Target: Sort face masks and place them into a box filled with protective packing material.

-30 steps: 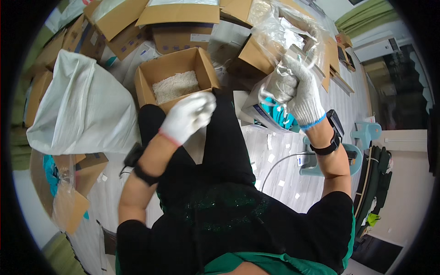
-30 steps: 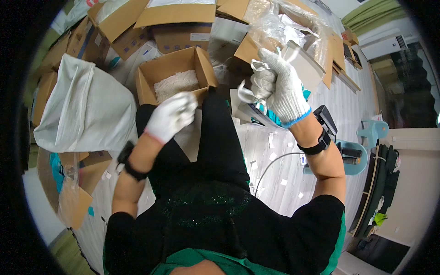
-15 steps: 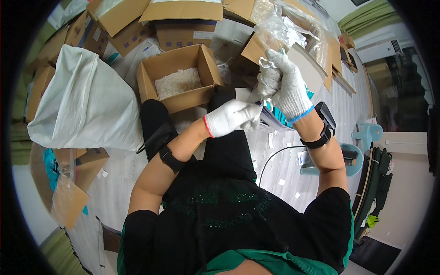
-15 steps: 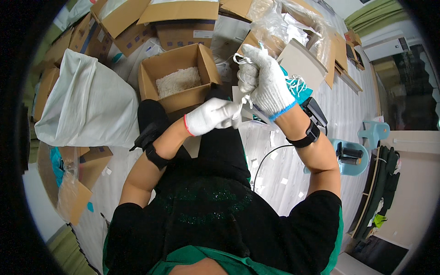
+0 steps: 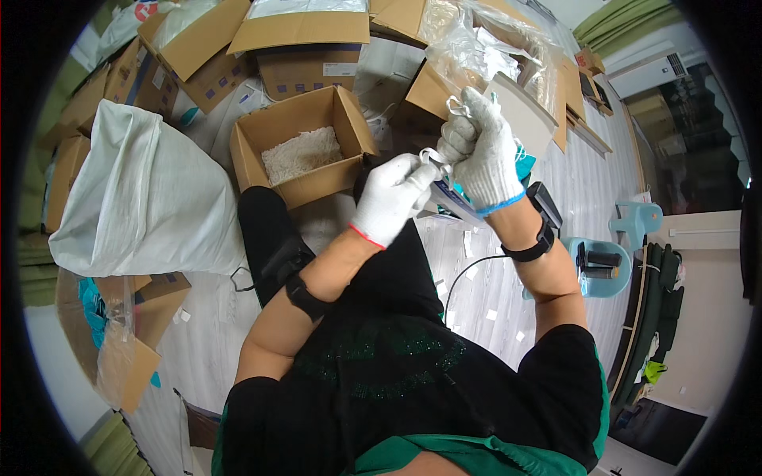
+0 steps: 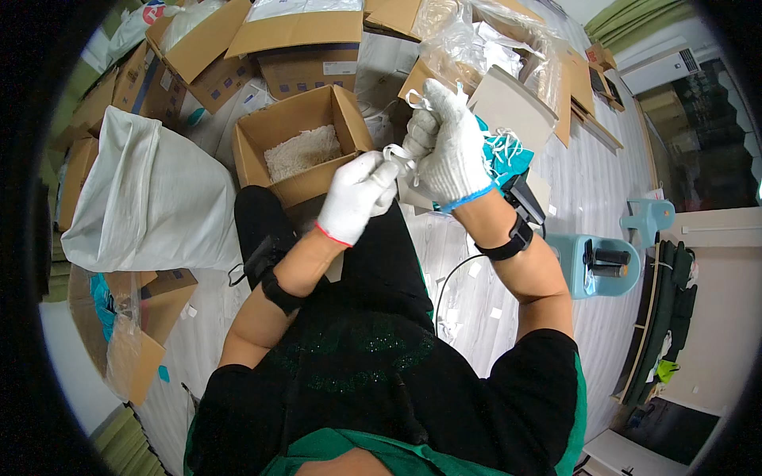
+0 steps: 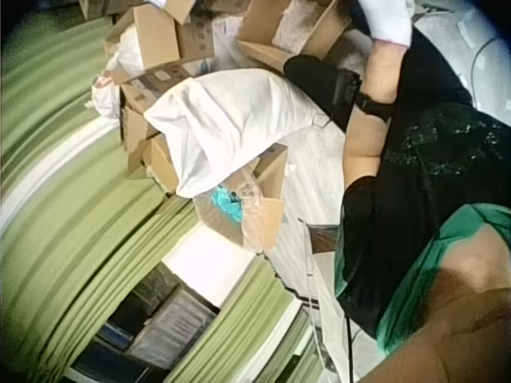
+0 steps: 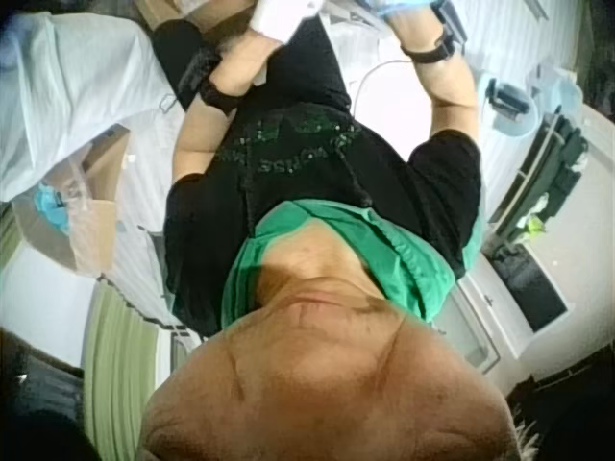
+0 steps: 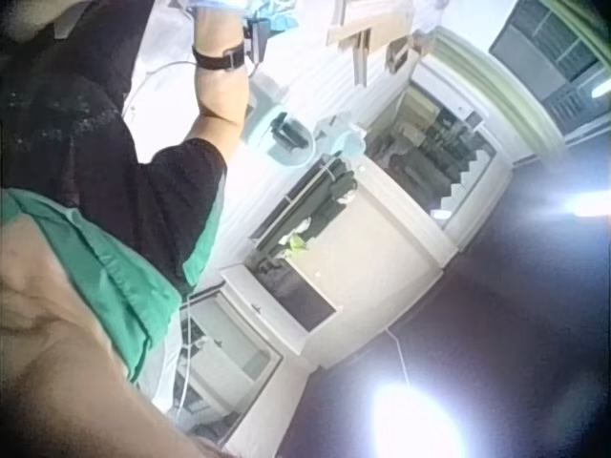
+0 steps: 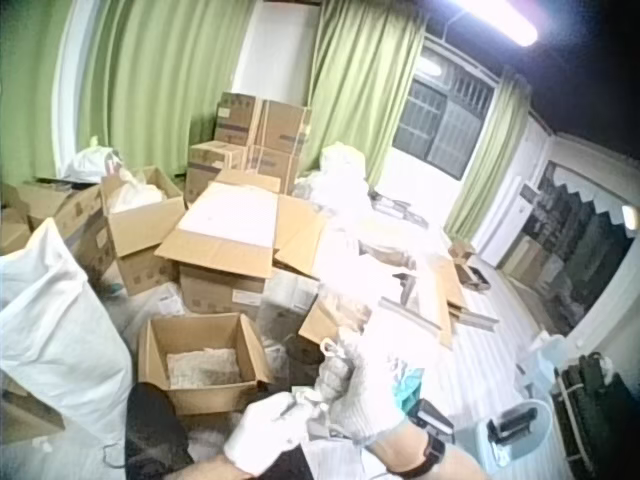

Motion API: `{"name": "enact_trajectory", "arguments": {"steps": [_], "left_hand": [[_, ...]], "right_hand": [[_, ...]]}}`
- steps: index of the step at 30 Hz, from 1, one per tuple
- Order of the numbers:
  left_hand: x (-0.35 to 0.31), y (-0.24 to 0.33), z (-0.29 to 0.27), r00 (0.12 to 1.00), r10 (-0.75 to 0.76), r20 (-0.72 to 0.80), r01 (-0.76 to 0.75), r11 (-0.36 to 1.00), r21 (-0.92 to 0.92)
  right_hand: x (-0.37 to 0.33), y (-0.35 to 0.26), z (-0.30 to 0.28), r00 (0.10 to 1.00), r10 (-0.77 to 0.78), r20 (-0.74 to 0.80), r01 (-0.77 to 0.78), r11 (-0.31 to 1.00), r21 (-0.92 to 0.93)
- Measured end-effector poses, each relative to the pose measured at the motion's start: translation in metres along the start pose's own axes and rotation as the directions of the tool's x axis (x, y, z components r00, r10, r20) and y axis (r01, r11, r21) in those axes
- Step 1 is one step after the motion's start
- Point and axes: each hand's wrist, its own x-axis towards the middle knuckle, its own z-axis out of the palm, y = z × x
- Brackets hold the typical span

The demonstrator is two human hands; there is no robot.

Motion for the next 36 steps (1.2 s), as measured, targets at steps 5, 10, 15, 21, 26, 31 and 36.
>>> {"name": "enact_trajectory", "arguments": {"steps": [5,10,15,21,26,31,36], "left_hand": [[0.004,-0.019,0.018,0.946,0.296,-0.13,-0.23,0.899,0.373],[0.011,-0.031,0.009,0.985,0.082,-0.149,-0.05,0.978,0.203],[-0.001,-0.008,-0.003,0.919,-0.371,0.136,0.38,0.924,-0.05],[-0.017,0.026,-0.02,0.769,-0.521,0.37,0.426,0.849,0.312],[-0.044,0.03,-0.049,0.758,-0.276,0.591,-0.142,0.814,0.563],[-0.095,0.059,-0.047,0.663,-0.216,0.717,-0.351,0.756,0.553],[-0.123,0.108,-0.043,0.569,-0.484,0.665,-0.103,0.76,0.642]], "right_hand": [[0.001,0.019,0.002,0.996,-0.073,-0.05,0.074,0.997,0.021],[-0.001,0.033,-0.001,0.996,-0.055,-0.068,0.065,0.985,0.157],[0.001,0.029,-0.016,0.998,-0.014,0.065,0.011,0.999,0.041],[-0.019,0.019,-0.017,0.919,-0.159,0.36,0.376,0.623,-0.685],[-0.042,0.022,-0.029,0.498,0.257,0.828,0.864,-0.065,-0.499],[-0.078,0.031,-0.018,0.35,0.348,0.87,0.861,0.247,-0.445],[-0.095,0.01,0.015,0.209,0.415,0.886,0.826,0.41,-0.387]]}}
